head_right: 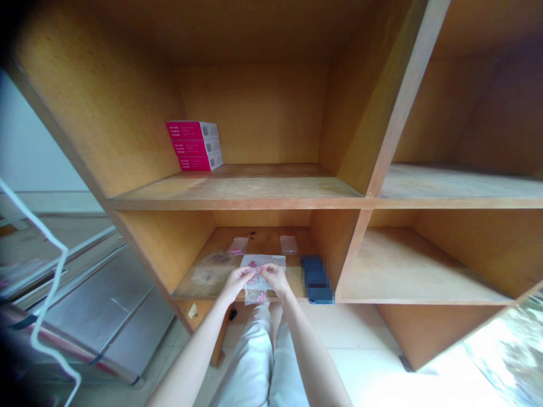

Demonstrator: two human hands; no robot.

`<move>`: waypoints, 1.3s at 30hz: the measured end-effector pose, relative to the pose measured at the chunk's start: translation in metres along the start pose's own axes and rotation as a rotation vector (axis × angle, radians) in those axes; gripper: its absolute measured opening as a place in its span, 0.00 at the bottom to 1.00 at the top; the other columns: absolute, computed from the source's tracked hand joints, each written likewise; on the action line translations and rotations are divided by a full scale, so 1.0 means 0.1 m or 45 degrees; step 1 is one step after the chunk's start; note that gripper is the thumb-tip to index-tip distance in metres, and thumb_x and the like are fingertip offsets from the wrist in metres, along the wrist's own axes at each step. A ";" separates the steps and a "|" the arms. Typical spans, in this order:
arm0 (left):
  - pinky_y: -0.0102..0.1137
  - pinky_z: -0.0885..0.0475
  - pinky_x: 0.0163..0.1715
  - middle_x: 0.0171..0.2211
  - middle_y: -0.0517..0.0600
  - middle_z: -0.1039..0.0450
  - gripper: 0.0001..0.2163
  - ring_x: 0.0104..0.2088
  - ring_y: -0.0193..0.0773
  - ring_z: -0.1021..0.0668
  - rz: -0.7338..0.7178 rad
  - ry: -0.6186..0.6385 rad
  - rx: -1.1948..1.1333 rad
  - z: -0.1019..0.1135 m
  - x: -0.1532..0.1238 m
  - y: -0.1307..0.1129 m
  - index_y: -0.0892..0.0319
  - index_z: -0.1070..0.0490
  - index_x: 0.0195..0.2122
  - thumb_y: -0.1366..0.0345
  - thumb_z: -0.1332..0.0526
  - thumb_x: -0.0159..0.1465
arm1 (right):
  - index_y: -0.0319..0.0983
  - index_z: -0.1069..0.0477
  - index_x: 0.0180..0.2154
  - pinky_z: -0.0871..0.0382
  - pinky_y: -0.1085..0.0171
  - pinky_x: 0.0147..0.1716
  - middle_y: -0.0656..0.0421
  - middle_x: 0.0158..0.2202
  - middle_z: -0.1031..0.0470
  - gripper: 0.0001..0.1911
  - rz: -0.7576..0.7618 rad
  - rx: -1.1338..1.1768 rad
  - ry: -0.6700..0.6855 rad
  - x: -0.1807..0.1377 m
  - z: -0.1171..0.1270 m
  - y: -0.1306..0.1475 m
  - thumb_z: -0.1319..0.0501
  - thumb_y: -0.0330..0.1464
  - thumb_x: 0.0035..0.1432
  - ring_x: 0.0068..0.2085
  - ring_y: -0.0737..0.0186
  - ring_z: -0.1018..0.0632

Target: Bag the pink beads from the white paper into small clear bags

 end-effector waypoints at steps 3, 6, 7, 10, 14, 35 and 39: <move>0.27 0.33 0.29 0.27 0.52 0.26 0.16 0.28 0.36 0.26 -0.013 -0.004 0.002 0.01 0.00 0.01 0.63 0.27 0.32 0.54 0.39 0.51 | 0.37 0.28 0.25 0.35 0.66 0.30 0.57 0.26 0.26 0.09 0.002 0.021 0.006 0.00 0.00 -0.01 0.37 0.36 0.42 0.28 0.64 0.27; 0.27 0.34 0.27 0.26 0.51 0.26 0.17 0.27 0.35 0.26 -0.015 0.005 -0.001 0.00 0.00 0.01 0.63 0.27 0.32 0.53 0.40 0.51 | 0.37 0.29 0.25 0.36 0.66 0.29 0.58 0.25 0.26 0.08 0.004 0.013 0.003 0.00 -0.01 0.00 0.37 0.35 0.42 0.27 0.65 0.28; 0.26 0.34 0.27 0.26 0.51 0.26 0.17 0.26 0.34 0.26 -0.019 0.005 0.007 0.00 0.00 0.00 0.63 0.27 0.31 0.53 0.40 0.51 | 0.37 0.29 0.25 0.36 0.67 0.28 0.58 0.25 0.27 0.08 0.000 0.003 -0.002 -0.01 -0.01 0.00 0.37 0.35 0.42 0.27 0.65 0.28; 0.25 0.36 0.25 0.25 0.50 0.27 0.17 0.26 0.34 0.27 -0.029 -0.011 0.046 0.02 -0.01 0.00 0.63 0.27 0.30 0.53 0.40 0.51 | 0.37 0.30 0.24 0.37 0.68 0.27 0.60 0.23 0.28 0.07 -0.012 -0.030 -0.018 -0.01 -0.01 0.01 0.37 0.35 0.41 0.25 0.66 0.29; 0.26 0.36 0.25 0.25 0.51 0.27 0.17 0.25 0.34 0.28 -0.032 -0.023 0.063 0.03 0.00 0.00 0.64 0.27 0.30 0.53 0.40 0.51 | 0.37 0.31 0.24 0.37 0.68 0.27 0.60 0.23 0.28 0.07 -0.014 -0.046 -0.018 -0.01 -0.03 0.04 0.38 0.34 0.41 0.26 0.66 0.29; 0.26 0.36 0.26 0.24 0.50 0.28 0.15 0.25 0.33 0.28 -0.051 -0.010 0.076 0.01 0.01 0.05 0.63 0.27 0.28 0.54 0.39 0.51 | 0.37 0.30 0.22 0.37 0.68 0.26 0.60 0.22 0.28 0.05 -0.002 -0.137 0.029 -0.02 -0.05 0.06 0.39 0.32 0.41 0.24 0.66 0.29; 0.26 0.36 0.25 0.22 0.49 0.29 0.15 0.24 0.33 0.29 -0.050 -0.021 0.093 0.01 0.01 0.04 0.63 0.28 0.28 0.54 0.40 0.51 | 0.37 0.30 0.22 0.37 0.67 0.26 0.59 0.22 0.27 0.05 -0.016 -0.161 0.011 -0.03 -0.05 0.06 0.40 0.33 0.42 0.25 0.65 0.28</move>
Point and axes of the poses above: each hand's wrist, its own x-axis towards the middle knuckle, its own z-axis out of the back of the hand, y = z × x, the point moved 7 cm from there along x, towards the middle knuckle
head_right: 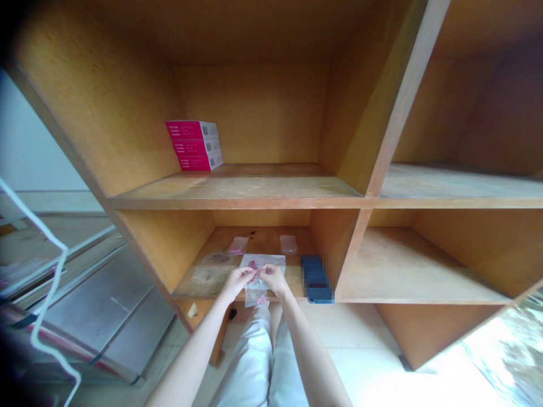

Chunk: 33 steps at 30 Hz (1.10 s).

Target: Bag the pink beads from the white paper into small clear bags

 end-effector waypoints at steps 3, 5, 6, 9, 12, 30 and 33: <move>0.25 0.37 0.25 0.22 0.49 0.29 0.15 0.24 0.33 0.29 -0.011 -0.006 0.002 0.00 -0.01 -0.02 0.63 0.28 0.28 0.54 0.40 0.52 | 0.37 0.30 0.23 0.36 0.67 0.27 0.58 0.23 0.27 0.06 -0.009 0.011 0.018 -0.01 -0.01 0.02 0.40 0.34 0.42 0.26 0.64 0.28; 0.25 0.36 0.25 0.22 0.49 0.29 0.15 0.25 0.33 0.29 -0.022 -0.014 -0.002 0.01 -0.01 -0.03 0.63 0.28 0.28 0.54 0.40 0.52 | 0.37 0.30 0.23 0.36 0.67 0.28 0.58 0.23 0.26 0.06 -0.005 0.023 0.028 -0.01 -0.02 0.03 0.40 0.34 0.43 0.27 0.64 0.27; 0.25 0.36 0.25 0.22 0.49 0.29 0.15 0.25 0.33 0.29 -0.025 -0.022 -0.002 0.01 -0.01 -0.03 0.63 0.28 0.28 0.54 0.40 0.52 | 0.37 0.30 0.23 0.35 0.67 0.28 0.58 0.23 0.26 0.06 -0.005 0.025 0.029 -0.01 -0.02 0.03 0.40 0.34 0.43 0.27 0.64 0.27; 0.26 0.36 0.25 0.22 0.50 0.29 0.16 0.24 0.34 0.29 -0.014 -0.042 -0.007 0.03 -0.01 -0.02 0.63 0.28 0.27 0.53 0.40 0.51 | 0.37 0.31 0.23 0.36 0.67 0.27 0.59 0.23 0.27 0.06 -0.018 0.030 0.021 -0.01 -0.02 0.03 0.40 0.34 0.42 0.26 0.64 0.28; 0.26 0.35 0.26 0.23 0.50 0.28 0.16 0.25 0.34 0.28 0.011 -0.030 -0.045 0.02 -0.01 0.00 0.64 0.28 0.28 0.53 0.40 0.51 | 0.37 0.32 0.22 0.36 0.67 0.26 0.59 0.22 0.28 0.07 -0.034 0.054 0.008 -0.01 -0.01 0.03 0.39 0.35 0.42 0.25 0.65 0.28; 0.28 0.31 0.28 0.26 0.49 0.26 0.15 0.26 0.35 0.24 0.126 -0.015 -0.201 0.01 0.01 0.11 0.62 0.31 0.29 0.52 0.41 0.52 | 0.37 0.30 0.23 0.43 0.70 0.21 0.61 0.20 0.31 0.10 -0.073 0.108 -0.111 -0.01 0.08 0.01 0.38 0.38 0.41 0.21 0.69 0.34; 0.29 0.31 0.28 0.26 0.48 0.27 0.14 0.25 0.34 0.25 0.117 -0.030 -0.199 0.02 0.01 0.09 0.61 0.31 0.28 0.53 0.41 0.52 | 0.37 0.31 0.23 0.44 0.70 0.21 0.62 0.20 0.31 0.10 -0.086 0.149 -0.126 0.01 0.09 -0.04 0.38 0.38 0.41 0.21 0.69 0.34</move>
Point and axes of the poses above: each hand's wrist, its own x-axis towards the middle knuckle, its own z-axis out of the back of the hand, y = z × x, the point moved 7 cm from there along x, towards the middle knuckle
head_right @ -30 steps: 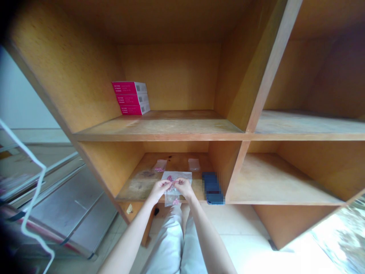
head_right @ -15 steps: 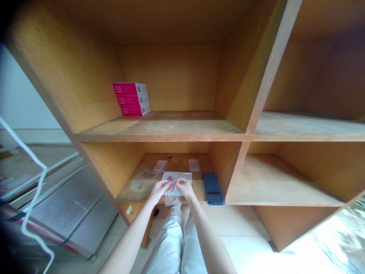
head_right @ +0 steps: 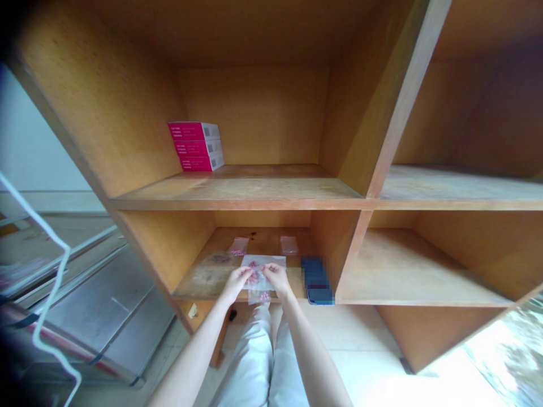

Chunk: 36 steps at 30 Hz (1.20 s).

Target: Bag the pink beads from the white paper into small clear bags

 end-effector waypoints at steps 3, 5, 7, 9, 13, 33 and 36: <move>0.29 0.30 0.29 0.26 0.49 0.27 0.14 0.26 0.35 0.25 0.005 -0.006 0.002 0.01 0.00 0.00 0.62 0.32 0.28 0.53 0.42 0.53 | 0.37 0.31 0.22 0.45 0.70 0.21 0.62 0.19 0.32 0.10 0.001 0.006 -0.009 0.00 0.00 0.00 0.38 0.38 0.42 0.20 0.70 0.35; 0.29 0.30 0.29 0.26 0.49 0.27 0.14 0.26 0.35 0.25 0.002 -0.001 0.001 0.01 0.00 0.01 0.62 0.32 0.27 0.54 0.43 0.54 | 0.37 0.32 0.22 0.46 0.70 0.20 0.63 0.18 0.33 0.10 0.006 -0.002 -0.013 -0.01 0.01 0.02 0.38 0.38 0.42 0.20 0.70 0.36; 0.29 0.30 0.29 0.25 0.49 0.27 0.14 0.26 0.35 0.25 -0.010 0.005 0.009 0.01 0.00 0.01 0.62 0.32 0.27 0.54 0.43 0.54 | 0.37 0.32 0.21 0.46 0.70 0.20 0.63 0.18 0.33 0.10 0.011 0.001 -0.019 -0.01 0.01 0.04 0.38 0.38 0.42 0.19 0.70 0.37; 0.28 0.31 0.28 0.25 0.49 0.28 0.14 0.26 0.34 0.25 -0.027 0.006 0.019 0.01 0.00 0.00 0.61 0.32 0.27 0.54 0.43 0.54 | 0.37 0.32 0.21 0.46 0.70 0.20 0.63 0.18 0.34 0.11 0.020 0.017 -0.030 -0.01 0.02 0.05 0.38 0.38 0.42 0.19 0.70 0.37; 0.28 0.30 0.29 0.25 0.49 0.28 0.14 0.26 0.34 0.25 -0.043 0.010 0.027 0.01 0.00 0.00 0.61 0.32 0.26 0.53 0.44 0.54 | 0.37 0.33 0.21 0.46 0.70 0.20 0.63 0.18 0.35 0.11 0.032 0.046 -0.046 0.00 0.04 0.04 0.38 0.38 0.42 0.19 0.70 0.37; 0.28 0.29 0.27 0.25 0.49 0.28 0.14 0.25 0.34 0.25 -0.062 0.002 0.030 0.02 0.01 0.03 0.62 0.33 0.26 0.54 0.45 0.55 | 0.37 0.33 0.20 0.44 0.69 0.22 0.64 0.16 0.36 0.12 0.089 0.037 -0.077 -0.01 0.06 0.06 0.39 0.40 0.43 0.20 0.69 0.37; 0.28 0.29 0.26 0.25 0.49 0.28 0.14 0.24 0.33 0.25 -0.068 -0.014 0.026 0.03 0.02 0.05 0.62 0.33 0.27 0.55 0.44 0.55 | 0.37 0.33 0.19 0.44 0.69 0.22 0.64 0.16 0.36 0.12 0.106 0.026 -0.073 -0.02 0.06 0.10 0.39 0.40 0.44 0.20 0.69 0.36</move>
Point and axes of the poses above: each hand's wrist, its own x-axis towards the middle knuckle, its own z-axis out of the back of the hand, y = z × x, the point moved 7 cm from there along x, towards the middle knuckle
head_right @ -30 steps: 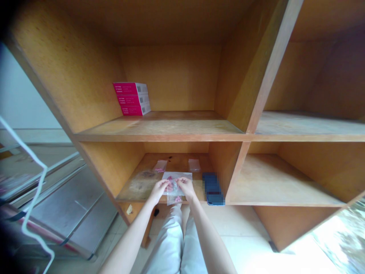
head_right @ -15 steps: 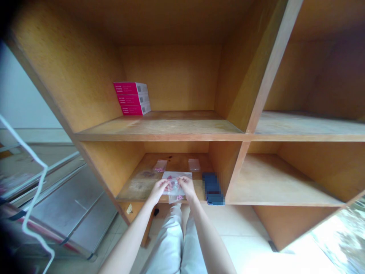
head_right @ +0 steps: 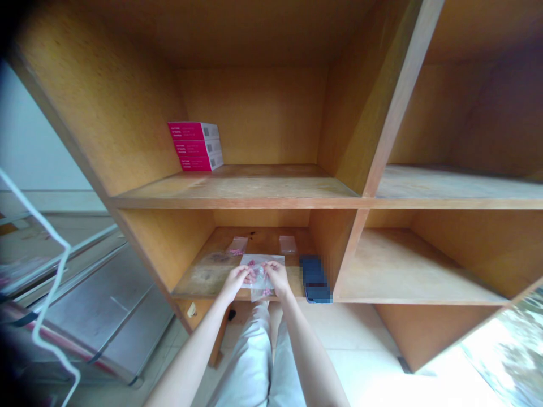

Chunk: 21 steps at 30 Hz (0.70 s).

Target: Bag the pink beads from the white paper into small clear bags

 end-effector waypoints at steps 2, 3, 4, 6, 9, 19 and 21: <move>0.28 0.29 0.26 0.25 0.49 0.28 0.14 0.24 0.33 0.25 0.009 -0.007 -0.001 0.00 0.00 0.01 0.62 0.33 0.26 0.55 0.44 0.55 | 0.37 0.33 0.19 0.45 0.69 0.22 0.64 0.16 0.36 0.12 0.003 0.011 0.007 -0.01 0.00 0.02 0.39 0.39 0.44 0.20 0.70 0.37; 0.28 0.29 0.26 0.25 0.49 0.28 0.14 0.24 0.33 0.25 0.016 -0.009 -0.002 0.01 0.01 0.02 0.62 0.33 0.26 0.55 0.44 0.55 | 0.37 0.33 0.19 0.45 0.69 0.22 0.64 0.16 0.36 0.12 -0.001 0.018 0.008 -0.01 0.00 0.02 0.39 0.39 0.44 0.20 0.70 0.37; 0.28 0.29 0.26 0.25 0.49 0.28 0.14 0.24 0.33 0.25 0.021 -0.009 -0.004 0.01 0.01 0.02 0.62 0.33 0.27 0.55 0.44 0.55 | 0.37 0.33 0.19 0.45 0.69 0.22 0.64 0.16 0.36 0.12 -0.007 0.025 0.008 -0.01 0.00 0.02 0.39 0.39 0.44 0.20 0.70 0.37; 0.28 0.29 0.26 0.24 0.49 0.28 0.13 0.24 0.34 0.25 0.021 -0.004 -0.008 0.01 0.00 0.02 0.62 0.33 0.27 0.55 0.44 0.55 | 0.37 0.34 0.18 0.46 0.69 0.22 0.64 0.16 0.37 0.12 -0.020 0.030 0.002 -0.01 0.00 0.02 0.39 0.38 0.44 0.19 0.70 0.38; 0.28 0.29 0.25 0.25 0.49 0.28 0.13 0.24 0.34 0.25 0.012 0.004 -0.014 0.00 0.00 0.01 0.62 0.33 0.27 0.55 0.44 0.55 | 0.37 0.34 0.18 0.46 0.69 0.21 0.65 0.15 0.38 0.12 -0.029 0.016 0.000 -0.01 0.00 0.02 0.40 0.38 0.44 0.19 0.70 0.38; 0.26 0.30 0.21 0.22 0.47 0.29 0.12 0.20 0.32 0.26 0.077 -0.026 0.003 -0.01 -0.03 -0.08 0.61 0.33 0.25 0.56 0.44 0.54 | 0.37 0.34 0.20 0.44 0.69 0.22 0.63 0.18 0.35 0.12 -0.036 -0.006 -0.014 0.00 0.00 0.01 0.39 0.39 0.43 0.21 0.69 0.36; 0.26 0.31 0.20 0.23 0.47 0.29 0.12 0.19 0.32 0.26 0.092 -0.027 0.006 -0.02 -0.04 -0.10 0.61 0.34 0.25 0.56 0.44 0.54 | 0.37 0.33 0.21 0.42 0.69 0.23 0.61 0.20 0.33 0.12 -0.031 -0.020 -0.016 0.00 0.01 0.00 0.39 0.40 0.43 0.22 0.68 0.35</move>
Point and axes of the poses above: each hand's wrist, its own x-axis towards the middle knuckle, its own z-axis out of the back of the hand, y = z × x, the point moved 7 cm from there along x, towards the middle knuckle
